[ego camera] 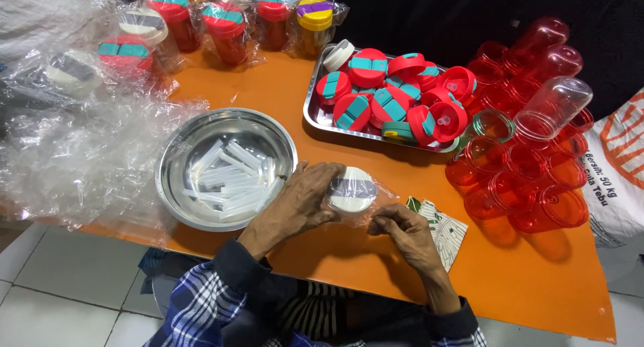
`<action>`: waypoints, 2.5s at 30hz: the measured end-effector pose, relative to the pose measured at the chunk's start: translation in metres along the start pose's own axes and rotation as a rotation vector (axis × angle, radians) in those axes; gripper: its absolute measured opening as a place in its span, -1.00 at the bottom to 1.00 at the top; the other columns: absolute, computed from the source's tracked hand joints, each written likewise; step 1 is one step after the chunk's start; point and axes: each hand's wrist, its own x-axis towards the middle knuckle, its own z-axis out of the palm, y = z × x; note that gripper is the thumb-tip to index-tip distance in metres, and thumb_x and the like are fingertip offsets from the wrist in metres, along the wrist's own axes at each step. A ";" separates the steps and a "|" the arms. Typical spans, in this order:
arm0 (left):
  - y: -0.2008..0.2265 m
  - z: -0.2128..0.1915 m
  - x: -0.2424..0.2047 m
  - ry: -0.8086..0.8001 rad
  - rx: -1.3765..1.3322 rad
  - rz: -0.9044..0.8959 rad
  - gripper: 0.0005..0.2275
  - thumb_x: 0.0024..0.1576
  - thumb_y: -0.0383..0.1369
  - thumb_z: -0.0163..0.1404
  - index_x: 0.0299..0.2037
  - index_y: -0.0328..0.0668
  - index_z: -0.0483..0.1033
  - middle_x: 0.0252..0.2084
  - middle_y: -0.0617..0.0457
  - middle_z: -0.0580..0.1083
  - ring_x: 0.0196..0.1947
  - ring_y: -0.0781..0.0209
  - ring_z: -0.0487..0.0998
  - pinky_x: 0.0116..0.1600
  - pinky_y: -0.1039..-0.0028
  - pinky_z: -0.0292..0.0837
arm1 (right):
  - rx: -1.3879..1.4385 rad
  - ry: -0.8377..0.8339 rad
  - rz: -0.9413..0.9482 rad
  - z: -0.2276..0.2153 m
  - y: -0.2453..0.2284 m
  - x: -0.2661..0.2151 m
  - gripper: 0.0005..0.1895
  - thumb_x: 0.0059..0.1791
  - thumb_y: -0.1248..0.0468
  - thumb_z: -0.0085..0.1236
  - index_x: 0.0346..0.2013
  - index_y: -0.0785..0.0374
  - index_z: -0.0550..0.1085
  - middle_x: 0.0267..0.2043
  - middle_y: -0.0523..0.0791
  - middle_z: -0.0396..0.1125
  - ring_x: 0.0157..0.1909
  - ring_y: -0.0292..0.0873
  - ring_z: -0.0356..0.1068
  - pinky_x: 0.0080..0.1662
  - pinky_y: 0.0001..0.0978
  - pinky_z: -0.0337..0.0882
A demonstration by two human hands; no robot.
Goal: Cleaning small plastic jars with a cloth, inserting straws, and attaching lids for packaging.
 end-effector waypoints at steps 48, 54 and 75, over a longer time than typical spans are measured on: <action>0.036 0.069 -0.039 0.844 -1.048 -0.621 -0.89 0.09 -0.48 0.24 -0.22 -0.33 0.67 -0.43 -0.09 0.63 -0.40 0.30 0.62 -0.22 0.53 0.63 | -0.893 0.167 -0.410 0.038 -0.019 0.057 0.04 -0.32 -0.27 0.44 0.33 0.08 0.33 0.03 -0.04 0.36 0.05 0.08 0.49 -0.01 0.01 0.56; 0.036 0.090 -0.036 0.921 -1.100 -0.630 -0.83 0.07 -0.37 0.20 -0.23 -0.33 0.65 -0.34 -0.09 0.67 -0.37 0.16 0.71 -0.13 0.44 0.73 | -0.756 0.050 -0.686 0.033 -0.015 0.062 0.00 -0.17 -0.16 0.37 0.35 0.35 0.21 0.33 0.11 0.23 0.42 0.15 0.24 0.41 -0.02 0.29; 0.072 0.099 -0.041 1.001 -0.656 -0.834 -0.61 0.09 -0.21 0.13 0.08 -0.17 0.44 0.01 0.03 0.53 -0.04 0.20 0.59 0.07 0.44 0.57 | -0.671 0.407 -0.677 0.058 0.033 0.063 0.10 -0.27 0.04 0.55 0.34 0.39 0.09 0.27 0.10 0.16 0.34 0.12 0.26 0.35 -0.14 0.34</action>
